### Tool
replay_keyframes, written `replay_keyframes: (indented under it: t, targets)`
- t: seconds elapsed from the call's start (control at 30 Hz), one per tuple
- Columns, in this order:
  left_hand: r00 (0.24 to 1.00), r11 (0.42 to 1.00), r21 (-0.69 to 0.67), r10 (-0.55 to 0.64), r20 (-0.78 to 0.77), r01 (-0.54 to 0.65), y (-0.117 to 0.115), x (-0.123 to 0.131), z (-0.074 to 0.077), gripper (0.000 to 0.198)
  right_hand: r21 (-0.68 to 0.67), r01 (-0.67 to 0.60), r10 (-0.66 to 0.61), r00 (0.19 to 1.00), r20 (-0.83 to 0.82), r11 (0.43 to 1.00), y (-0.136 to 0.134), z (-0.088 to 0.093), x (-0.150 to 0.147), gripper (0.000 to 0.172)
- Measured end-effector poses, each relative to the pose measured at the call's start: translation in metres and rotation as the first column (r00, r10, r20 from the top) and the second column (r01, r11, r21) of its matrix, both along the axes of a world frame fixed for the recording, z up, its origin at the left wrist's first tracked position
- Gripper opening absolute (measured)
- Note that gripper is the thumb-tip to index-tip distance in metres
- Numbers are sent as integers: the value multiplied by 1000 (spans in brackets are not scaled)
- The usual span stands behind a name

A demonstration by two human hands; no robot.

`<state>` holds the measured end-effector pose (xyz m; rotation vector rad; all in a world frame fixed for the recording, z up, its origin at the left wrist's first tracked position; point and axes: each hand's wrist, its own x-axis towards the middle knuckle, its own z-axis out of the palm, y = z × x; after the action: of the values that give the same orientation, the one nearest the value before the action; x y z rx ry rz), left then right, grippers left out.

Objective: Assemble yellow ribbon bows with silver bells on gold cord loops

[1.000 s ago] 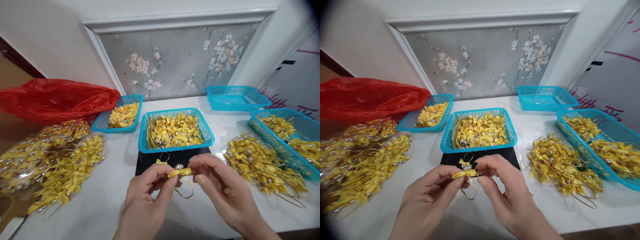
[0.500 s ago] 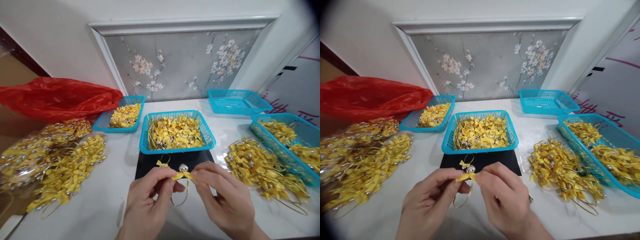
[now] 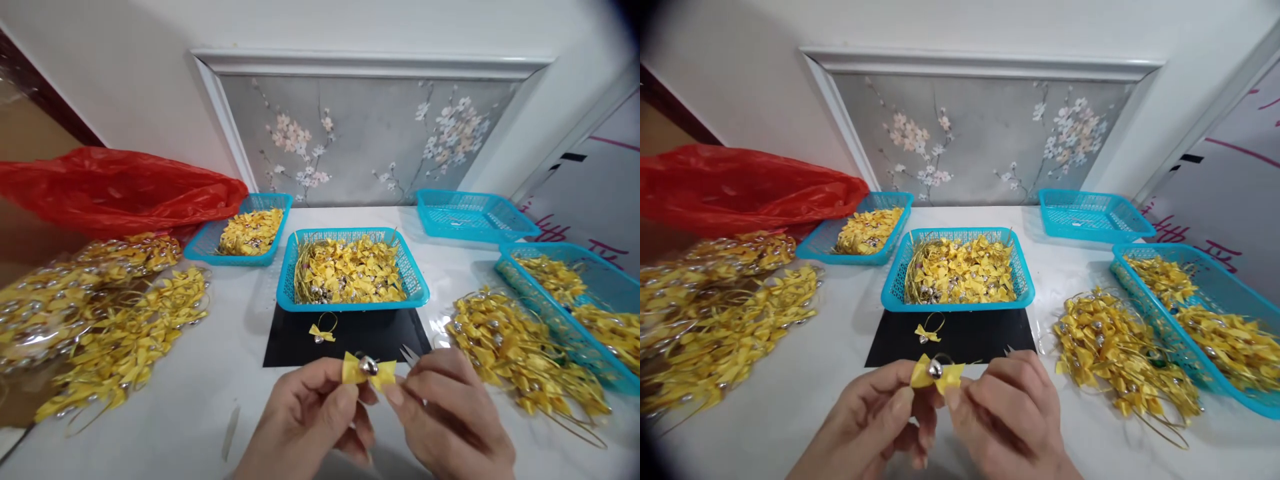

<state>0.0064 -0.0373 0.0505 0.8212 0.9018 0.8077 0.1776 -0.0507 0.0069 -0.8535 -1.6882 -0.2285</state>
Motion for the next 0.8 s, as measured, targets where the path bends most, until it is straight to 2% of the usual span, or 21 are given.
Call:
replay_keyframes:
  t: [0.1,0.17,0.23,0.3,0.37,0.43,0.57,0.67,0.73,0.8]
  targets:
    - [998,996,-70,49,37,-47,0,7,0,19,7,14,-15,992,126,1000,-2,-1,4,17]
    - [996,994,-71,84,28,-82,1,8,-2,17,-14,-15,16,992,126,1000,-1,-4,6,20]
    - [994,994,-36,107,-8,-107,3,8,-5,18,-55,-89,90,996,12,995,-2,-6,8,26]
    - [988,991,27,136,-71,-134,4,7,-7,19,-172,-175,148,976,-157,969,-2,-5,9,35]
    - [977,984,94,161,-139,-149,5,5,-8,19,-326,-265,168,940,-298,908,-3,-1,8,37]
    - [969,980,162,147,-200,-116,6,3,-10,18,-445,-324,168,920,-353,835,-3,5,6,32]
    - [958,957,290,77,-278,7,7,0,-11,17,-549,-336,172,929,-328,765,0,15,1,22]
    - [945,927,370,56,-321,70,8,0,-11,19,-621,-332,146,932,-332,710,4,21,0,22]
    - [932,894,426,26,-363,141,7,0,-11,22,-688,-324,151,942,-300,650,8,24,-1,19]
    - [918,866,464,17,-397,185,7,1,-11,26,-736,-327,161,943,-290,593,11,27,-1,8]
